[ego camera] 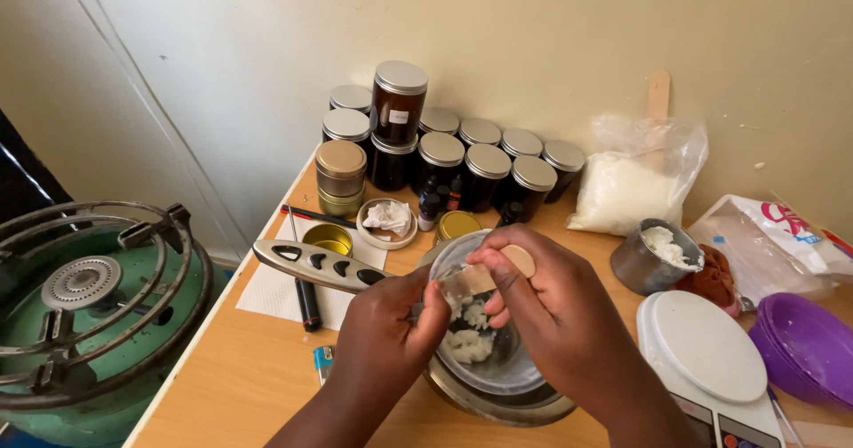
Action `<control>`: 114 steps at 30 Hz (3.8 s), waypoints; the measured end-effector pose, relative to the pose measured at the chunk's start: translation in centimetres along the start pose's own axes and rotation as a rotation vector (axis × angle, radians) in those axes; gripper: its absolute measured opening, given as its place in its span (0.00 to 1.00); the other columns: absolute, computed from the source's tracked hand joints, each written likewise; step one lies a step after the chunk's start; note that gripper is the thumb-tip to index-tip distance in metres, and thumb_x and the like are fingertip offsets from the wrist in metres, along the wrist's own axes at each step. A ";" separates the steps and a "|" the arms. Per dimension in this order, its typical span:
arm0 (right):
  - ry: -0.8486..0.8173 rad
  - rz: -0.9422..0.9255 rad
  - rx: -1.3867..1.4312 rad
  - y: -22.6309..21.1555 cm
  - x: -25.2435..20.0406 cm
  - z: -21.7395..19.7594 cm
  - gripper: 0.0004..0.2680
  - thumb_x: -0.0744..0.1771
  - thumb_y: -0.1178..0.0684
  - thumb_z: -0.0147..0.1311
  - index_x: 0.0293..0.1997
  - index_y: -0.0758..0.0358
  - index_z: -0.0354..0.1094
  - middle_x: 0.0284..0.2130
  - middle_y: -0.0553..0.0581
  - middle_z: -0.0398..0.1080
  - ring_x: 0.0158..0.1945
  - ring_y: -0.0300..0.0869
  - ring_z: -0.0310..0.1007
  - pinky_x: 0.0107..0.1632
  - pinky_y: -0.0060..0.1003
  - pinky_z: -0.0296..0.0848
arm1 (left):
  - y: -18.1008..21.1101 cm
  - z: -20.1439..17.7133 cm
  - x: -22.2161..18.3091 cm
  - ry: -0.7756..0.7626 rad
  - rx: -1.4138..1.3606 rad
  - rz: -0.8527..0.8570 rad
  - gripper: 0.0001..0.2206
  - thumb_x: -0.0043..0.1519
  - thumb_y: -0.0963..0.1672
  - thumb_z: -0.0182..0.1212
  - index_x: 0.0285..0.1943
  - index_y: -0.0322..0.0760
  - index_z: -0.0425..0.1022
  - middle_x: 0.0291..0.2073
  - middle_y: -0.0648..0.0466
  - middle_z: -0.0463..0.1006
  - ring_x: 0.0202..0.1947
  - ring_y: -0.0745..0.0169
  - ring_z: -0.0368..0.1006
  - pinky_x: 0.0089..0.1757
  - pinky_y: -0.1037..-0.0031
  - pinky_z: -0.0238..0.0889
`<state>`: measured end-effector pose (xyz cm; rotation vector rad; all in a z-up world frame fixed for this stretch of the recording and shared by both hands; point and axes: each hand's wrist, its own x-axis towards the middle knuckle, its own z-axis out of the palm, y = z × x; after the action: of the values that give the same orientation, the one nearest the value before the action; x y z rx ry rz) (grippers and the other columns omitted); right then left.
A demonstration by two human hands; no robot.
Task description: Stirring and mixing a thick wax mixture in a metal bowl using a wooden spatula to incorporate fragrance or additives.
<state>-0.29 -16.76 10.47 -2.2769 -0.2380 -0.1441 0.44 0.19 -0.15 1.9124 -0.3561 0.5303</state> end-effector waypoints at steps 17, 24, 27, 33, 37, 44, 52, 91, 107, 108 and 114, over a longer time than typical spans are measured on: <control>-0.085 -0.007 -0.297 0.6 -0.5 -0.9 0.08 0.71 0.47 0.49 0.48 0.50 0.77 0.34 0.50 0.79 0.37 0.40 0.78 0.41 0.37 0.71 | 0.1 0.0 0.1 -0.025 0.004 -0.077 0.15 0.68 0.47 0.52 0.29 0.41 0.78 0.14 0.57 0.65 0.19 0.66 0.60 0.27 0.68 0.52; 0.053 -0.051 -0.046 0.9 -0.1 1.1 0.12 0.71 0.42 0.43 0.51 0.54 0.72 0.42 0.48 0.83 0.28 0.39 0.89 0.31 0.34 0.88 | 0.2 0.0 0.0 -0.021 0.007 -0.016 0.14 0.69 0.46 0.52 0.28 0.42 0.73 0.13 0.56 0.62 0.18 0.65 0.57 0.26 0.66 0.50; 0.026 0.075 0.037 0.4 0.1 0.7 0.10 0.71 0.44 0.45 0.44 0.55 0.72 0.39 0.46 0.84 0.24 0.40 0.86 0.29 0.33 0.83 | -0.1 0.2 -0.1 0.004 0.049 0.012 0.13 0.68 0.46 0.53 0.31 0.41 0.77 0.13 0.55 0.64 0.17 0.63 0.59 0.26 0.65 0.51; -0.119 0.225 -0.215 -1.2 -0.5 -1.3 0.11 0.73 0.42 0.46 0.39 0.51 0.71 0.16 0.52 0.71 0.20 0.37 0.73 0.31 0.36 0.68 | 0.3 0.1 -0.1 0.007 0.050 -0.059 0.15 0.67 0.47 0.54 0.27 0.43 0.76 0.13 0.56 0.64 0.18 0.65 0.59 0.26 0.66 0.51; 0.013 0.000 -0.335 0.8 -0.2 -2.3 0.09 0.72 0.42 0.48 0.42 0.49 0.74 0.18 0.50 0.65 0.22 0.40 0.62 0.33 0.39 0.59 | 0.1 0.4 0.0 0.020 0.025 -0.055 0.13 0.66 0.47 0.55 0.34 0.42 0.84 0.14 0.55 0.71 0.18 0.64 0.64 0.26 0.67 0.56; -0.039 -0.282 -0.188 0.8 0.8 -1.5 0.11 0.72 0.44 0.48 0.45 0.56 0.77 0.37 0.49 0.82 0.41 0.39 0.82 0.44 0.35 0.74 | -0.1 0.5 -0.2 0.023 0.042 -0.060 0.14 0.68 0.47 0.54 0.30 0.42 0.79 0.13 0.55 0.69 0.17 0.63 0.63 0.25 0.64 0.53; 0.137 -0.222 0.104 5.5 2.0 -0.2 0.09 0.72 0.48 0.49 0.47 0.59 0.76 0.34 0.50 0.83 0.30 0.34 0.74 0.28 0.28 0.72 | 0.9 -0.2 -0.1 0.013 0.028 -0.087 0.16 0.69 0.46 0.51 0.26 0.42 0.74 0.14 0.57 0.66 0.18 0.65 0.60 0.26 0.66 0.49; 0.124 -0.020 0.049 4.8 0.3 -3.9 0.10 0.73 0.48 0.50 0.45 0.60 0.77 0.42 0.48 0.83 0.31 0.38 0.75 0.36 0.33 0.73 | 1.2 -0.1 -0.4 0.010 0.068 -0.051 0.18 0.73 0.47 0.44 0.27 0.41 0.64 0.17 0.56 0.63 0.21 0.62 0.58 0.27 0.65 0.48; 0.118 -0.080 -0.022 3.6 -0.1 -3.3 0.10 0.75 0.49 0.46 0.48 0.61 0.74 0.45 0.52 0.82 0.25 0.38 0.73 0.26 0.32 0.69 | 0.7 0.3 -0.8 0.063 0.095 0.044 0.16 0.72 0.45 0.46 0.28 0.40 0.62 0.17 0.55 0.61 0.21 0.60 0.57 0.28 0.63 0.48; 0.162 -0.142 0.005 3.7 -0.1 -3.6 0.10 0.76 0.51 0.45 0.48 0.64 0.71 0.43 0.56 0.82 0.25 0.39 0.73 0.25 0.31 0.68 | 0.6 0.5 -0.8 0.077 0.107 0.069 0.15 0.72 0.45 0.46 0.28 0.40 0.62 0.17 0.55 0.61 0.21 0.58 0.57 0.28 0.63 0.49; 0.301 -0.224 0.238 4.0 -0.9 -4.0 0.11 0.78 0.52 0.42 0.48 0.72 0.63 0.45 0.72 0.79 0.25 0.44 0.71 0.28 0.32 0.67 | 0.7 0.4 -0.7 0.033 0.075 0.044 0.15 0.72 0.44 0.46 0.28 0.40 0.61 0.17 0.55 0.60 0.21 0.61 0.55 0.28 0.64 0.47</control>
<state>-0.38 -22.45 9.97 -1.9579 -0.3317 -0.5409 -0.39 -0.42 -0.11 1.9697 -0.3627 0.6112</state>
